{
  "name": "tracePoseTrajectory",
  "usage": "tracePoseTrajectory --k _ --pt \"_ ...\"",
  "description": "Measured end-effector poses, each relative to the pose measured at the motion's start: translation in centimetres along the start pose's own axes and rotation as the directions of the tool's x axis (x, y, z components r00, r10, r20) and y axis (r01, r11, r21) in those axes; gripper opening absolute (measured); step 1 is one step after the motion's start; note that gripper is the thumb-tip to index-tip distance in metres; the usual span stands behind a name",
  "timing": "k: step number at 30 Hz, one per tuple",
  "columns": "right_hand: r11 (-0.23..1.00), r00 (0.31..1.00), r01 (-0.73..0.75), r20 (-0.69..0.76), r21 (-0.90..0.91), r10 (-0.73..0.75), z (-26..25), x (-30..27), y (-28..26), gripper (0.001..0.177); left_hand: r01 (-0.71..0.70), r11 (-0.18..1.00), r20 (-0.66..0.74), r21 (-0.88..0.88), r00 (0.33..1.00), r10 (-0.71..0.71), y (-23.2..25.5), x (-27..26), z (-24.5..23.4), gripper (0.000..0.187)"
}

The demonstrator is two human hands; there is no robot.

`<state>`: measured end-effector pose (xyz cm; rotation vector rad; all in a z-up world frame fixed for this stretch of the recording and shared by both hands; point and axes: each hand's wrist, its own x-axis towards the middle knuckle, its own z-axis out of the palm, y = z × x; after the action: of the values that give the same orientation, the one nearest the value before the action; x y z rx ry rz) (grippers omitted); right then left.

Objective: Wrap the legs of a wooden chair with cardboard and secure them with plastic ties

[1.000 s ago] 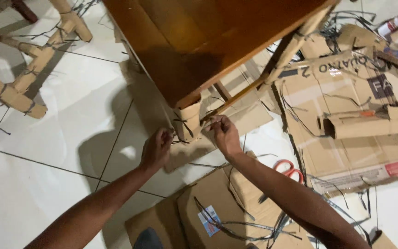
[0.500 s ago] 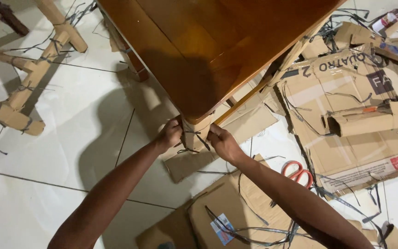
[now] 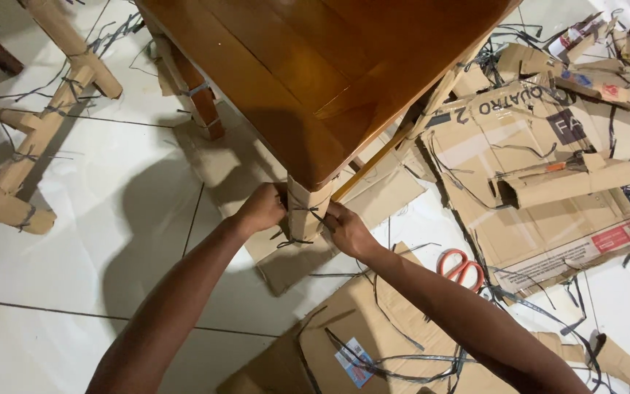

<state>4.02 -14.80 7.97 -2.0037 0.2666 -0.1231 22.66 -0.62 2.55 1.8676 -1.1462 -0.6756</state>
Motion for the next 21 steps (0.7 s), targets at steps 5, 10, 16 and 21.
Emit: tracePoseTrajectory --k 5,10,16,21 --pt "0.999 0.995 -0.048 -0.082 0.019 0.050 2.0 -0.3 5.9 0.028 0.066 0.974 -0.123 0.216 0.992 -0.040 0.2 -1.6 0.5 0.017" --pt "0.981 0.969 -0.181 -0.182 -0.072 0.166 2.1 -2.2 6.5 0.032 0.132 0.914 -0.316 0.385 0.949 -0.004 -4.6 -4.2 3.2 0.015" --pt "0.972 0.962 -0.219 -0.146 0.083 0.229 1.2 -5.1 2.8 0.022 0.363 0.929 -0.315 0.068 0.892 -0.325 -0.5 -8.2 4.4 0.016" --pt "0.960 0.976 -0.173 -0.095 0.219 0.197 2.3 -6.0 3.6 0.016 0.391 0.889 -0.248 -0.238 0.860 -0.445 -0.1 -8.6 6.5 0.018"
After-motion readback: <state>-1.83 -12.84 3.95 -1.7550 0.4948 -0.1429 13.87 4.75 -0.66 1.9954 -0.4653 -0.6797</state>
